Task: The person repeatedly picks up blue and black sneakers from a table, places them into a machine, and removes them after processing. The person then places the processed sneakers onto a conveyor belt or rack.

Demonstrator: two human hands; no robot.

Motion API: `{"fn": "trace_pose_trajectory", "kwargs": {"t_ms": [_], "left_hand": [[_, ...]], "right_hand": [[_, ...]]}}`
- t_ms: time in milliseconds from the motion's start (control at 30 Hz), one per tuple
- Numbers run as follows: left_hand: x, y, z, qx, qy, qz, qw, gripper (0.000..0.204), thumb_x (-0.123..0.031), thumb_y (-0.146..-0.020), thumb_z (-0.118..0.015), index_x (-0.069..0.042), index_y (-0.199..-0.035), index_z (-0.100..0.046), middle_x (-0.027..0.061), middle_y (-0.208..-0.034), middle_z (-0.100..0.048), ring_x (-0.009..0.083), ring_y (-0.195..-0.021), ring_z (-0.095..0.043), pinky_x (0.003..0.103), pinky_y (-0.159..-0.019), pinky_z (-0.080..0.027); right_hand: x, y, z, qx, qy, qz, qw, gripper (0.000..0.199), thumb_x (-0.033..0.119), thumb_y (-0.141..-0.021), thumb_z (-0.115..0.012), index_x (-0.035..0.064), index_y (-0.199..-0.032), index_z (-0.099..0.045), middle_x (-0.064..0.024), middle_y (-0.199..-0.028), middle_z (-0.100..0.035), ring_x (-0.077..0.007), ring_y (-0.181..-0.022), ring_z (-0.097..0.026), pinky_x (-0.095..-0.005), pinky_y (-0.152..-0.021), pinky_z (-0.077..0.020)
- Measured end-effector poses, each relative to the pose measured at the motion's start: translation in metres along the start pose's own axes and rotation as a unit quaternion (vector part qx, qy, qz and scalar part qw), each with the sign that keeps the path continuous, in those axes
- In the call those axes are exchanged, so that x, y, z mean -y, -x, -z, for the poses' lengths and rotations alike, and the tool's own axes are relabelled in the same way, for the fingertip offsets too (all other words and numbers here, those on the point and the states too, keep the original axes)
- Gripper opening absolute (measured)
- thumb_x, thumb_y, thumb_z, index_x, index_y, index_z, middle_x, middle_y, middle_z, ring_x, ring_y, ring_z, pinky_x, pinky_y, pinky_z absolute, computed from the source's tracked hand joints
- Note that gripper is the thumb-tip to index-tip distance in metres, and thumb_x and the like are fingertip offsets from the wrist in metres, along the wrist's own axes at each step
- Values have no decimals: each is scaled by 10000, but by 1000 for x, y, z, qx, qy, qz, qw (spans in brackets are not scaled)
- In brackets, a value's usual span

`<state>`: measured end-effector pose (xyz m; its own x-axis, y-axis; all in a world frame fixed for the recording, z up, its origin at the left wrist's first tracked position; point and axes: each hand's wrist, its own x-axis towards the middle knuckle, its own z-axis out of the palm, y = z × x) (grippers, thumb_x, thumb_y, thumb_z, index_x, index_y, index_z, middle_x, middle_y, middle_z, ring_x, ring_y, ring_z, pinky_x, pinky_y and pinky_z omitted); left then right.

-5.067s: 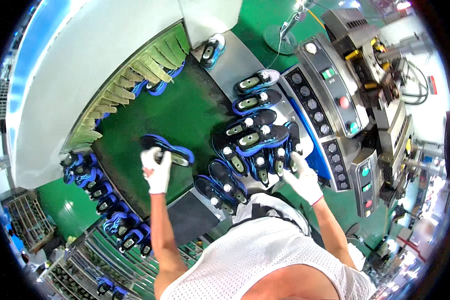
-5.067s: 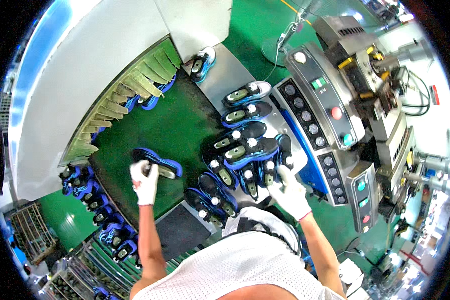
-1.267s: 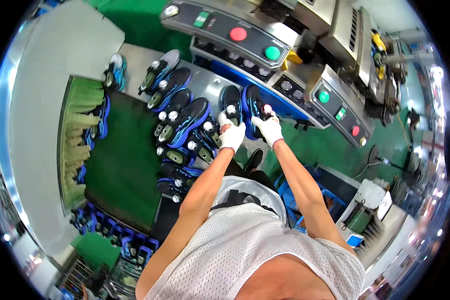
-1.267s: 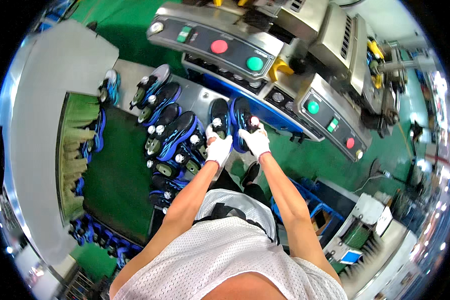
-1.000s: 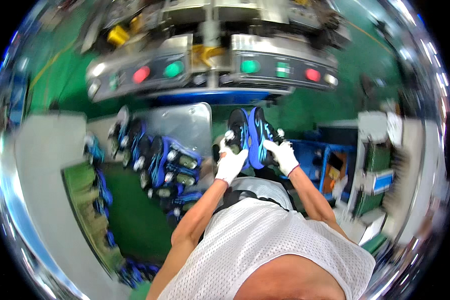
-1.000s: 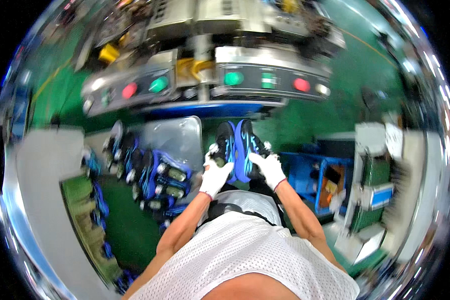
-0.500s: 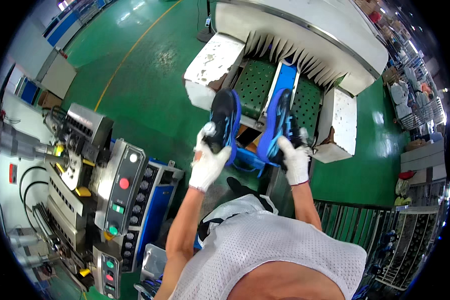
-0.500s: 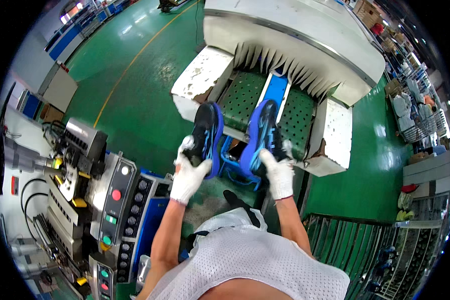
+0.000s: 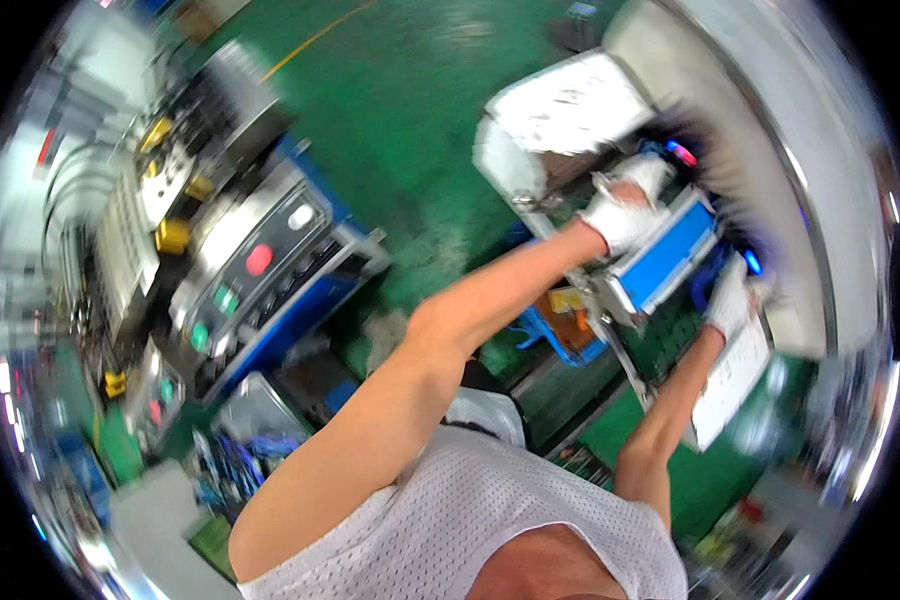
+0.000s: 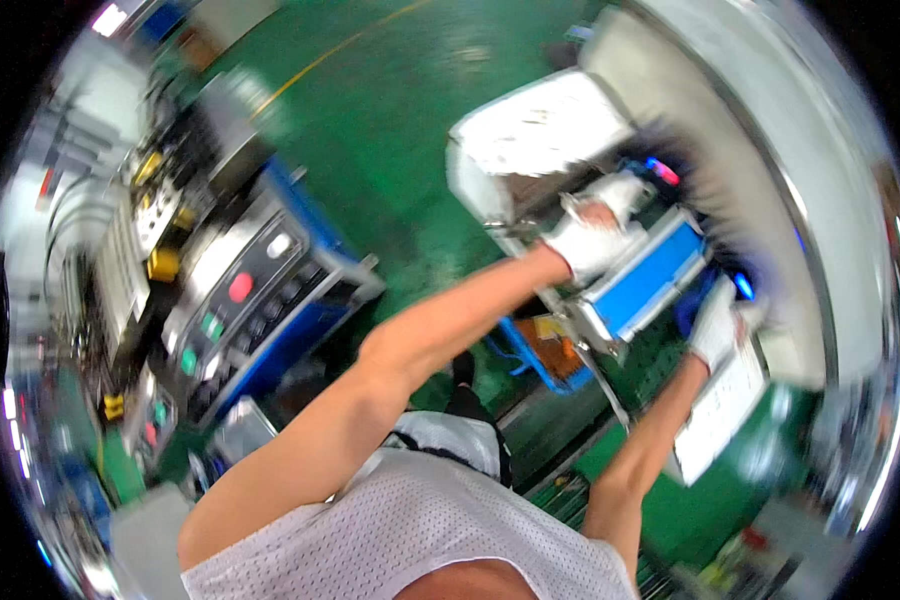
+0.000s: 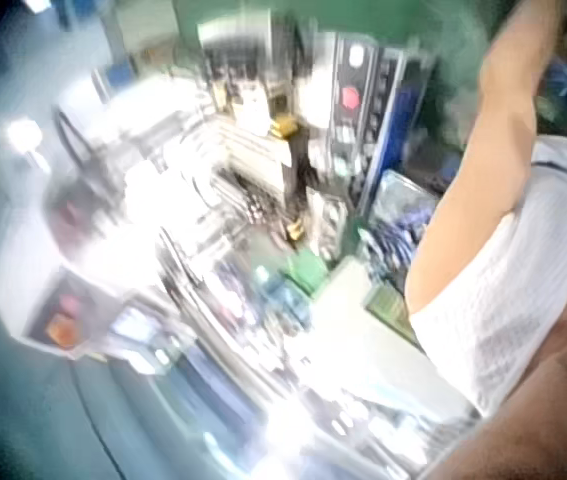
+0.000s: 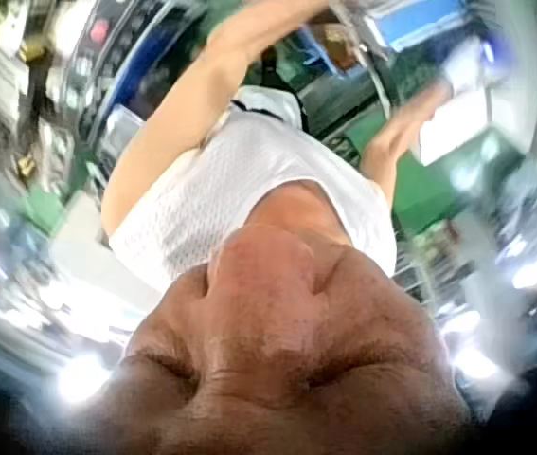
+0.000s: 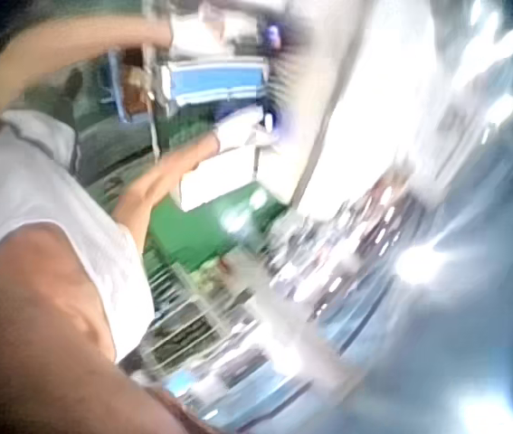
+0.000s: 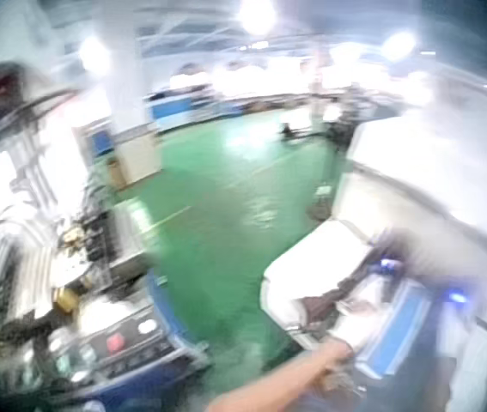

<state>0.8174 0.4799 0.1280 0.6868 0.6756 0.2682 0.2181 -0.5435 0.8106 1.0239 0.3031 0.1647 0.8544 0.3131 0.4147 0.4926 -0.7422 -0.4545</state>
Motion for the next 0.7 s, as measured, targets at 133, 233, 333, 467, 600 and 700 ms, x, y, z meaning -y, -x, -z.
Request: {"fn": "trace_pose_trajectory", "kwargs": {"t_ms": [133, 233, 333, 467, 600, 700], "left_hand": [[17, 182, 61, 3, 3, 68, 998, 465, -398, -982, -567, -89, -1329, -593, 207, -1289, -648, 381, -1199, -627, 511, -1050, -472], [75, 350, 106, -19, -43, 294, 955, 367, -374, -982, -553, -121, -1215, -681, 142, -1190, -712, 341, -1143, -666, 475, -971, -518], [75, 539, 169, -195, -108, 448, 866, 376, -372, -975, -495, -94, -1114, -706, 167, -1129, -713, 367, -1061, -677, 463, -908, -533], [7, 785, 217, -449, -175, 613, 626, 306, -358, -979, -587, -92, -1066, -710, 164, -1053, -725, 358, -988, -690, 447, -862, -531], [-72, 919, 200, -645, -208, 641, 359, 296, -368, -984, -608, -101, -1056, -713, 154, -988, -746, 356, -943, -711, 448, -811, -543], [-73, 1001, 144, -628, -196, 703, 271, 265, -317, -944, -679, -111, -1107, -713, 123, -1003, -762, 294, -1001, -726, 432, -874, -534]], "right_hand": [[126, 115, 28, 53, -375, 177, 909, 379, 103, -1017, -624, -96, -1334, -569, -230, -1415, -581, -284, -1299, -570, -409, -1120, -449], [183, 221, -4, 470, -340, 225, 783, 321, 131, -1001, -657, -21, -1281, -620, -90, -1191, -677, -203, -1086, -632, -345, -985, -512], [174, 329, -81, 703, -250, 347, 568, 464, 148, -978, -667, -12, -1393, -538, -190, -1311, -658, -260, -1203, -637, -376, -1035, -507], [229, 455, -43, 772, -57, 473, 421, 505, 113, -987, -636, -29, -1443, -473, -260, -1398, -598, -326, -1290, -604, -402, -1067, -503], [250, 544, -38, 768, 31, 535, 351, 517, 98, -972, -656, -41, -1433, -469, -274, -1415, -578, -327, -1317, -586, -398, -1092, -473], [267, 602, -23, 753, 78, 574, 314, 537, 127, -964, -673, -37, -1435, -475, -268, -1413, -583, -318, -1333, -574, -387, -1107, -454]]}}
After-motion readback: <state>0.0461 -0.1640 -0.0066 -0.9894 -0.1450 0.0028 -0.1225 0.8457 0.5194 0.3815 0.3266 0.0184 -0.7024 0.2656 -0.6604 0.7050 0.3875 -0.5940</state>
